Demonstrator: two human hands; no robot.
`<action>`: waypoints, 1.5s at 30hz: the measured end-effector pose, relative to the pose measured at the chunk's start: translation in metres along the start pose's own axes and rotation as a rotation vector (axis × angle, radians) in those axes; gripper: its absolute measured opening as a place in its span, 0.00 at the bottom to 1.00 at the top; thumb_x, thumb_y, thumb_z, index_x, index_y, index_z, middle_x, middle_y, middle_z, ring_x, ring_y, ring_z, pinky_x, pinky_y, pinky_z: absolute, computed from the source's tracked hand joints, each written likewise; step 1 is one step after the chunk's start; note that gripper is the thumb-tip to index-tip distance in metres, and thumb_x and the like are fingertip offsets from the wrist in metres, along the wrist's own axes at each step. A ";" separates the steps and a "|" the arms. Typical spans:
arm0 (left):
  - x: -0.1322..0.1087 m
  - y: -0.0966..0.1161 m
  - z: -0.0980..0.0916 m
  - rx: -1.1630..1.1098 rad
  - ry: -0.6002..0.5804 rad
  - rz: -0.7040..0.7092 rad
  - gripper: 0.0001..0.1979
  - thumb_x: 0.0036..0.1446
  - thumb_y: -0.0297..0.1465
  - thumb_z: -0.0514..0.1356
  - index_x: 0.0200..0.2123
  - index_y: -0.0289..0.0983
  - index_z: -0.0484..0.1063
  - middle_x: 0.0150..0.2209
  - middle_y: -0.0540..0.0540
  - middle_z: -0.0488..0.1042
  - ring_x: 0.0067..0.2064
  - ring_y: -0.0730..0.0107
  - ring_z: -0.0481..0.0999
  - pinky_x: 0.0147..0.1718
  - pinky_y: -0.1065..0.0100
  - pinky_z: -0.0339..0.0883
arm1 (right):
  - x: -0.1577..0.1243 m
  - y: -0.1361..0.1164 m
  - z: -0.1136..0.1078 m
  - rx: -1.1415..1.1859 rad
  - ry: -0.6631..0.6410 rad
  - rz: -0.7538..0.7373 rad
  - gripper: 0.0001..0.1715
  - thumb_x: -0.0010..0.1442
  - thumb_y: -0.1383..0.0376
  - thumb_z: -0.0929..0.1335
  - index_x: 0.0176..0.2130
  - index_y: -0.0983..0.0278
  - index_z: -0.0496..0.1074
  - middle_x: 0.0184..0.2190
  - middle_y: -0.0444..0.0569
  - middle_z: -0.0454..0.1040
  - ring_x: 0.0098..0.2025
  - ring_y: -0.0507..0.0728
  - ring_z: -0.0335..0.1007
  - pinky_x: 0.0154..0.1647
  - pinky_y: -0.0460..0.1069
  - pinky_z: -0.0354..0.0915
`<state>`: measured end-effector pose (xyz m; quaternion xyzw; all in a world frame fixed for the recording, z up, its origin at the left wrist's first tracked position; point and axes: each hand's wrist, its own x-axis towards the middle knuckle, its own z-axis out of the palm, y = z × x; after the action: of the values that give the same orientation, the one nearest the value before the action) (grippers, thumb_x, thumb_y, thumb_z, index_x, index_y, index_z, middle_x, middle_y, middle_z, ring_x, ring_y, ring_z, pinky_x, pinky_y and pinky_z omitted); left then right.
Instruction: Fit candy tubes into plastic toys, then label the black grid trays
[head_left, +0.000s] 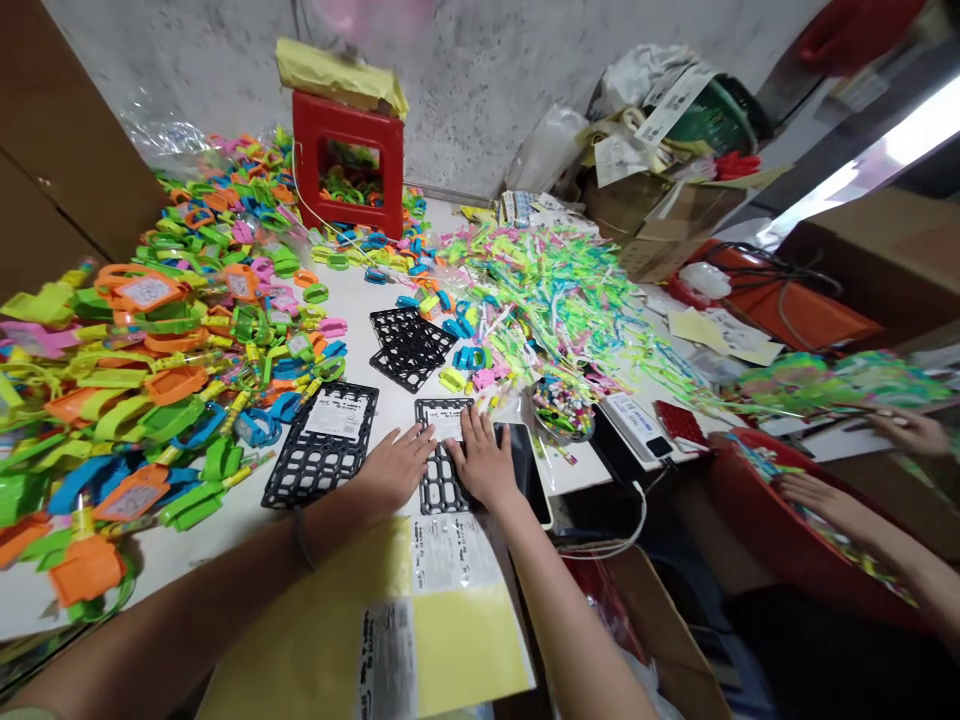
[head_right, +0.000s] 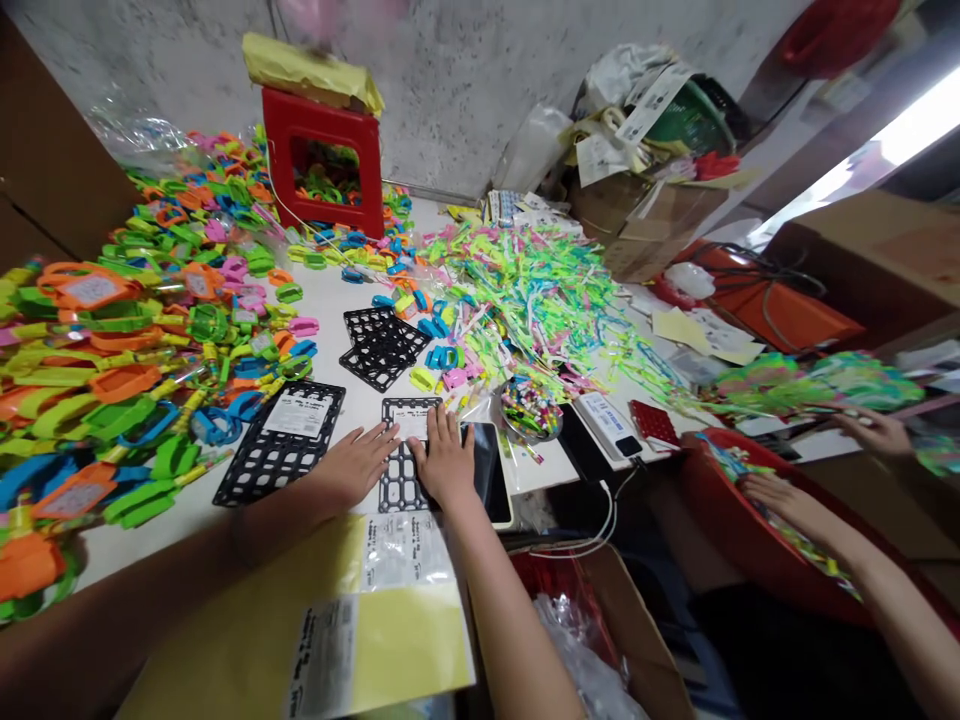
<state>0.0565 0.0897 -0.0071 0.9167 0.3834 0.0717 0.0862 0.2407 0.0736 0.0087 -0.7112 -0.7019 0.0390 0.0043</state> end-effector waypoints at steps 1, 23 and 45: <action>0.000 -0.001 -0.003 -0.009 -0.011 0.003 0.23 0.65 0.29 0.48 0.62 0.36 0.63 0.66 0.42 0.59 0.66 0.56 0.60 0.59 0.53 0.59 | 0.001 -0.001 -0.003 -0.003 -0.003 -0.001 0.34 0.70 0.52 0.53 0.68 0.63 0.50 0.69 0.53 0.46 0.71 0.63 0.40 0.68 0.68 0.34; -0.048 0.011 -0.053 -0.525 0.343 -0.384 0.32 0.65 0.35 0.49 0.69 0.35 0.46 0.71 0.37 0.43 0.71 0.55 0.45 0.66 0.54 0.48 | 0.006 -0.037 -0.044 1.027 0.260 0.031 0.26 0.64 0.49 0.59 0.50 0.65 0.70 0.35 0.52 0.78 0.29 0.57 0.73 0.31 0.51 0.69; -0.086 -0.060 -0.079 0.052 0.033 -0.528 0.38 0.48 0.13 0.49 0.61 0.42 0.67 0.65 0.42 0.62 0.67 0.49 0.57 0.64 0.42 0.45 | 0.094 -0.060 -0.031 0.038 0.187 -0.444 0.06 0.58 0.66 0.68 0.37 0.64 0.74 0.38 0.54 0.74 0.46 0.63 0.65 0.47 0.55 0.58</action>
<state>-0.0604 0.0781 0.0510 0.7856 0.6123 0.0518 0.0721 0.1833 0.1697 0.0390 -0.5397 -0.8367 -0.0158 0.0912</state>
